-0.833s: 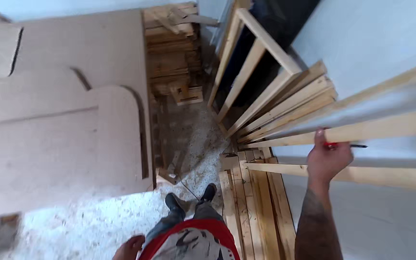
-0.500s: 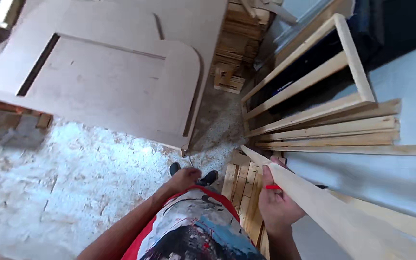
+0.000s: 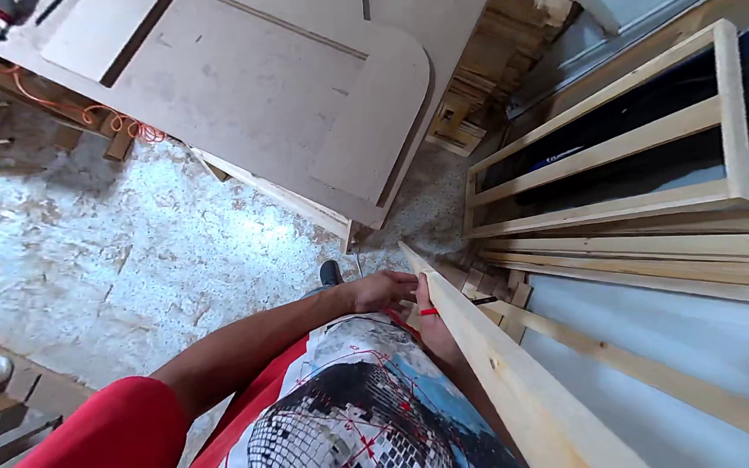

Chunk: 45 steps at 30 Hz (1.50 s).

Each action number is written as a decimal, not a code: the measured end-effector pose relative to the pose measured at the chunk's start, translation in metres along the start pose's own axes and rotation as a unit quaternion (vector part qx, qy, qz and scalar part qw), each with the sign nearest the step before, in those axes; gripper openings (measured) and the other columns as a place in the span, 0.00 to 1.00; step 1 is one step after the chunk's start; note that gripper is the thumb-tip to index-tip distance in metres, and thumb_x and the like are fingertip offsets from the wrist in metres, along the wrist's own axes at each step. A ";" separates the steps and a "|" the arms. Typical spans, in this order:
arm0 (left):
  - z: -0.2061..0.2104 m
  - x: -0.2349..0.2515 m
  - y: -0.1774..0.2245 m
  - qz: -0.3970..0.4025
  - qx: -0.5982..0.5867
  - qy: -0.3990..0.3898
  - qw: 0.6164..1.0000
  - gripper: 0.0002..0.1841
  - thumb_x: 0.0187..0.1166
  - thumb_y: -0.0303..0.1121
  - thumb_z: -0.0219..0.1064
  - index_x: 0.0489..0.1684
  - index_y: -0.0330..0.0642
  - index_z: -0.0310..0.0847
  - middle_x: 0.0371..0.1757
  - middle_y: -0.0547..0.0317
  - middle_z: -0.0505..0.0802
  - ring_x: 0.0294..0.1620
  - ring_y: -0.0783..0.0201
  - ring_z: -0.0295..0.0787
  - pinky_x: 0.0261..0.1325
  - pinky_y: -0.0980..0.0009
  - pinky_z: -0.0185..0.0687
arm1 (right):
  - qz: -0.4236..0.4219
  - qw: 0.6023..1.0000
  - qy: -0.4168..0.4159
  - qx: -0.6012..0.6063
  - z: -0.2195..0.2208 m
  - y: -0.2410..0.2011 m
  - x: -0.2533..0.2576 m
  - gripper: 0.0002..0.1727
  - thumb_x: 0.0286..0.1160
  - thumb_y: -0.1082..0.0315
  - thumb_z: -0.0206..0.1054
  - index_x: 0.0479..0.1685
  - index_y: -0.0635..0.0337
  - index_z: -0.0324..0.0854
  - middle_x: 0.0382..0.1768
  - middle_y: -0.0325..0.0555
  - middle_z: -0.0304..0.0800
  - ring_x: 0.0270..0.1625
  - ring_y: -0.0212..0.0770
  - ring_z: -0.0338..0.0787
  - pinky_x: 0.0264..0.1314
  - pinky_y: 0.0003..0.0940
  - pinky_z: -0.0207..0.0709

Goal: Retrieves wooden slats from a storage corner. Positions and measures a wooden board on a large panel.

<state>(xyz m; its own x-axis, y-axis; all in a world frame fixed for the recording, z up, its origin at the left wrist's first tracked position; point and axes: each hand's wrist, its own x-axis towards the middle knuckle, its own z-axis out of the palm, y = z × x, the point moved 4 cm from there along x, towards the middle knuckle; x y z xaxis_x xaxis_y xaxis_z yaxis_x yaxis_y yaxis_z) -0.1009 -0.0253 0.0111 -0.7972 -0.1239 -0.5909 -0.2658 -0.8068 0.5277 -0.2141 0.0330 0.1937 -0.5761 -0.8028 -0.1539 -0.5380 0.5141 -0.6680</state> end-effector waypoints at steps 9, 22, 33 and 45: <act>-0.004 -0.017 -0.006 0.012 -0.047 0.017 0.999 0.19 0.94 0.33 0.49 0.78 0.42 0.72 0.59 0.57 0.92 0.56 0.65 0.92 0.63 0.61 0.87 | -0.259 0.945 0.195 -0.034 0.066 0.067 -0.019 0.16 0.81 0.61 0.67 0.55 0.62 0.92 0.34 0.46 0.96 0.36 0.40 0.96 0.40 0.36 0.90; 0.005 -0.026 -0.005 0.030 -0.093 0.048 0.994 0.12 0.91 0.25 0.48 0.57 0.44 0.79 0.46 0.63 0.92 0.48 0.68 0.91 0.57 0.64 0.89 | -0.275 0.944 0.178 -0.048 0.072 0.077 -0.023 0.18 0.74 0.66 0.71 0.59 0.66 0.91 0.38 0.48 0.96 0.39 0.41 0.96 0.44 0.34 0.90; 0.010 -0.031 -0.006 0.032 -0.097 0.059 0.993 0.13 0.90 0.24 0.48 0.54 0.44 0.80 0.42 0.64 0.92 0.43 0.69 0.91 0.52 0.66 0.90 | -0.279 0.944 0.172 -0.041 0.070 0.077 -0.027 0.16 0.76 0.68 0.68 0.58 0.66 0.91 0.38 0.47 0.97 0.40 0.39 0.97 0.46 0.33 0.91; -0.029 -0.019 -0.020 -0.040 -0.117 0.125 0.984 0.37 0.90 0.65 0.41 0.66 0.39 0.80 0.51 0.54 0.94 0.50 0.61 0.93 0.55 0.59 0.89 | -0.313 0.948 0.041 0.038 0.067 0.064 -0.028 0.17 0.70 0.72 0.71 0.59 0.59 0.90 0.54 0.47 0.96 0.55 0.41 0.96 0.54 0.37 0.91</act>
<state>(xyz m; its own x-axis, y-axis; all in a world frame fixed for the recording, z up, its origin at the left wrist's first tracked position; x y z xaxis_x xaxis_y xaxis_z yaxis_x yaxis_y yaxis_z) -0.0646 -0.0232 -0.0057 -0.6125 -0.1700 -0.7719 -0.1658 -0.9272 0.3358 -0.1916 0.0679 0.1061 -0.2055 -0.9159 0.3448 -0.7458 -0.0815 -0.6611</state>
